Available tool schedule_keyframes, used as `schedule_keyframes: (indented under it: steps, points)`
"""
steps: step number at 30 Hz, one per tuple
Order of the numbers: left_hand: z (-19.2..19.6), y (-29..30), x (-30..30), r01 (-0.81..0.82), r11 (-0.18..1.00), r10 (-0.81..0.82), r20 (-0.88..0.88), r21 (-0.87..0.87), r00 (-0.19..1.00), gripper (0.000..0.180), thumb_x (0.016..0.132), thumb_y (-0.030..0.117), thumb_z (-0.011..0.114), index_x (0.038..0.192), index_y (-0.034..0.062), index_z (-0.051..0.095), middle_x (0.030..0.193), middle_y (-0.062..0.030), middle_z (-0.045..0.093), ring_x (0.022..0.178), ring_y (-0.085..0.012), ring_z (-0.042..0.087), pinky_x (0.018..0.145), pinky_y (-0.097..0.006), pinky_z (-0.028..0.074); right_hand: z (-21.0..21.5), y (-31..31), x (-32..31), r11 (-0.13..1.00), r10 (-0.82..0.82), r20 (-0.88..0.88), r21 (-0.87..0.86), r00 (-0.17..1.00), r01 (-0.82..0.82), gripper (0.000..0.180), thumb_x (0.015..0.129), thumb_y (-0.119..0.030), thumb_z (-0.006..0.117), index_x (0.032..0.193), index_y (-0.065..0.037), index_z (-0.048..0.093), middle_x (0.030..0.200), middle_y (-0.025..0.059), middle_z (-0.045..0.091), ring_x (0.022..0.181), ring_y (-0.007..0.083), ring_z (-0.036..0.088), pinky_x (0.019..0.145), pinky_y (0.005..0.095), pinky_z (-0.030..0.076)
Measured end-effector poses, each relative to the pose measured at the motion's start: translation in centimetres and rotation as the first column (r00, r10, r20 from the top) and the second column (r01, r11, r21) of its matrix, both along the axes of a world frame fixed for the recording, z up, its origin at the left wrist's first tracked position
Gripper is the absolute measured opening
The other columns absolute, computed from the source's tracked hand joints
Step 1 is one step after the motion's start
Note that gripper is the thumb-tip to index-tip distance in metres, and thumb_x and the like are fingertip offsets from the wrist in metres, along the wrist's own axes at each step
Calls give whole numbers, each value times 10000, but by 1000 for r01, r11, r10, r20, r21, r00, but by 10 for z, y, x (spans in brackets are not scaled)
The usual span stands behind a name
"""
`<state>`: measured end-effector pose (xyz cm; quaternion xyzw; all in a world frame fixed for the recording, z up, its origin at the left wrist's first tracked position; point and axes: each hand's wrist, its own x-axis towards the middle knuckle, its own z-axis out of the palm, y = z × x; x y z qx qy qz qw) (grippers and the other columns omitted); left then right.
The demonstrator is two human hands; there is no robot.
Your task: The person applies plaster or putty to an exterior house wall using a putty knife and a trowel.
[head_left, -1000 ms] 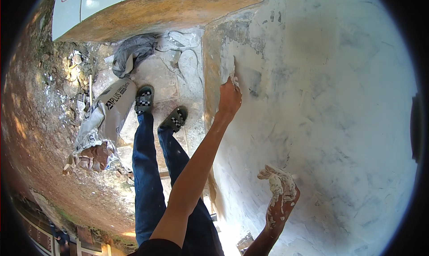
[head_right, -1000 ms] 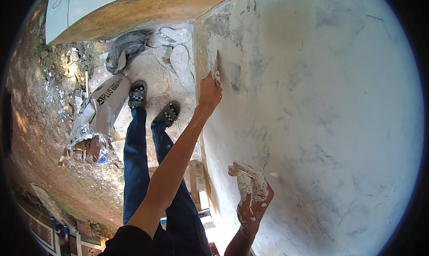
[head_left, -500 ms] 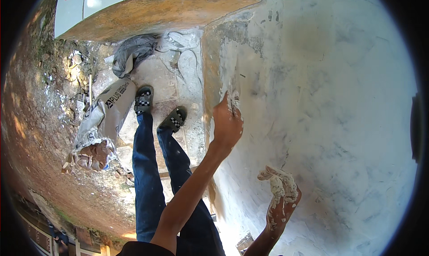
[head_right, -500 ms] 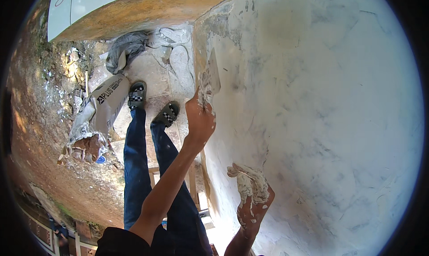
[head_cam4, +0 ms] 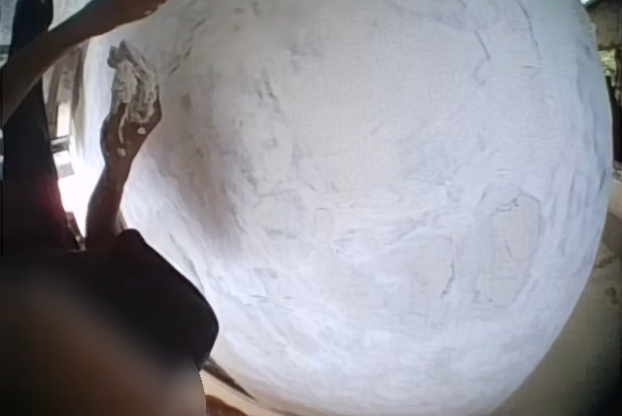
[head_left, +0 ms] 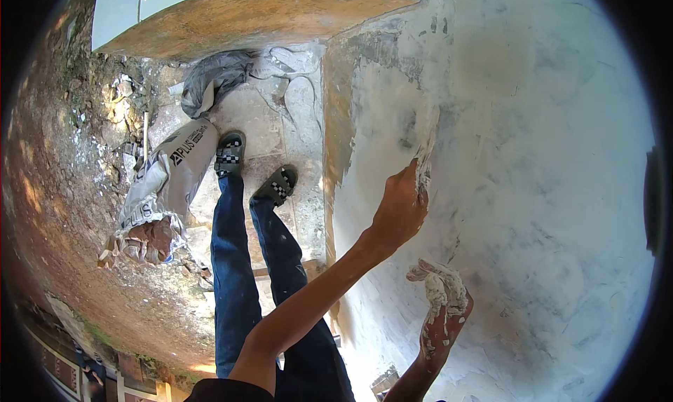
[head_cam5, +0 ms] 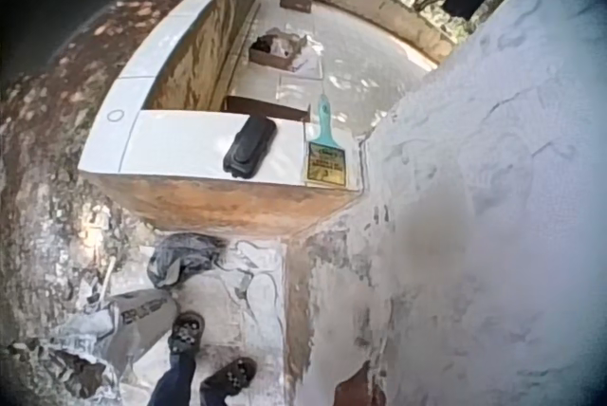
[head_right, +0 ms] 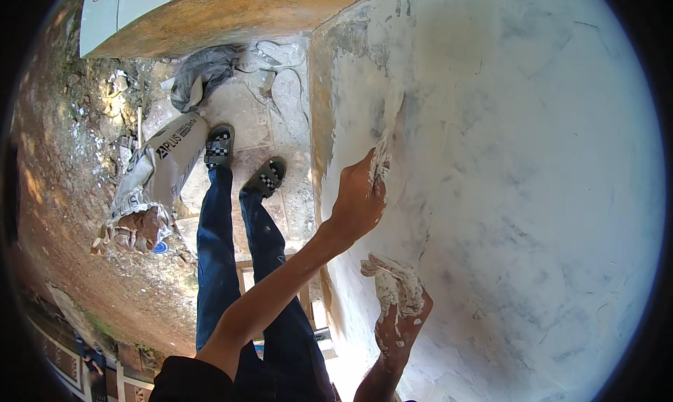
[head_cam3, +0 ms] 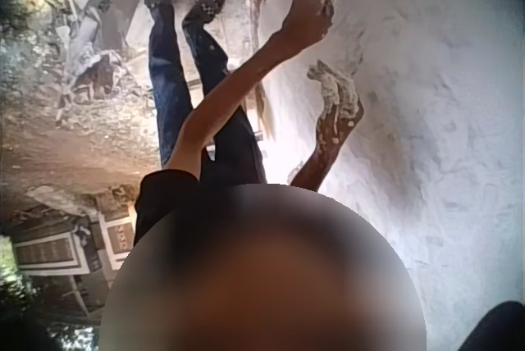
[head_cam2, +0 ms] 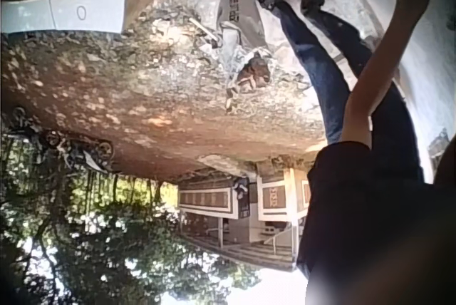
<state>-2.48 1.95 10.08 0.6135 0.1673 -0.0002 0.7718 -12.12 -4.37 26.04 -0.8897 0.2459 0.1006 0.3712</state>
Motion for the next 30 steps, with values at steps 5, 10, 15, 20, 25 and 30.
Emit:
schedule_keyframes:
  steps: [5,10,15,20,25,30]
  points:
    - [-44,29,-9,-144,973,88,-283,-181,955,346,743,-96,399,1086,-108,437,525,-125,471,374,-154,451,365,-293,368,-1,-13,-7,993,113,61,-50,992,-110,388,859,-128,495,1186,-2,330,1111,119,463,1027,185,455,896,289,354]
    - [-123,37,24,-116,993,120,-347,34,930,297,772,-93,386,1060,-93,456,544,-113,508,392,-152,470,354,-305,374,-7,-13,-13,988,141,56,54,988,-144,389,861,-64,460,1212,-7,304,1145,121,447,1040,182,448,910,291,336]
    - [-94,4,29,-12,1000,11,-158,-3,987,279,740,-98,419,1015,-121,457,601,-234,535,499,-310,555,448,-366,414,-15,-13,-13,984,168,37,-65,985,-166,374,866,-46,441,1214,-8,310,1146,118,448,1041,182,447,914,293,330]
    - [-12,14,5,-11,981,-4,-74,-192,997,349,721,-109,403,1066,-104,457,565,-198,499,440,-285,492,444,-333,395,-12,-27,1,976,154,41,-164,987,-145,371,867,-54,446,1214,-7,322,1143,118,453,1042,181,444,915,297,324]
    - [-64,42,9,-205,955,130,-317,-213,939,311,763,-89,348,1043,-63,480,525,-47,436,409,-87,402,351,-257,327,-6,-28,7,992,121,120,-36,985,-118,400,859,-59,461,1227,-12,312,1140,115,453,1040,180,439,917,300,317]
    - [-170,51,56,-101,984,143,-315,145,938,197,779,-57,380,945,-70,484,587,-156,541,460,-210,549,394,-333,411,-13,-16,7,989,136,153,39,979,-143,396,859,-57,457,1224,-14,311,1138,115,453,1039,180,441,906,297,326]
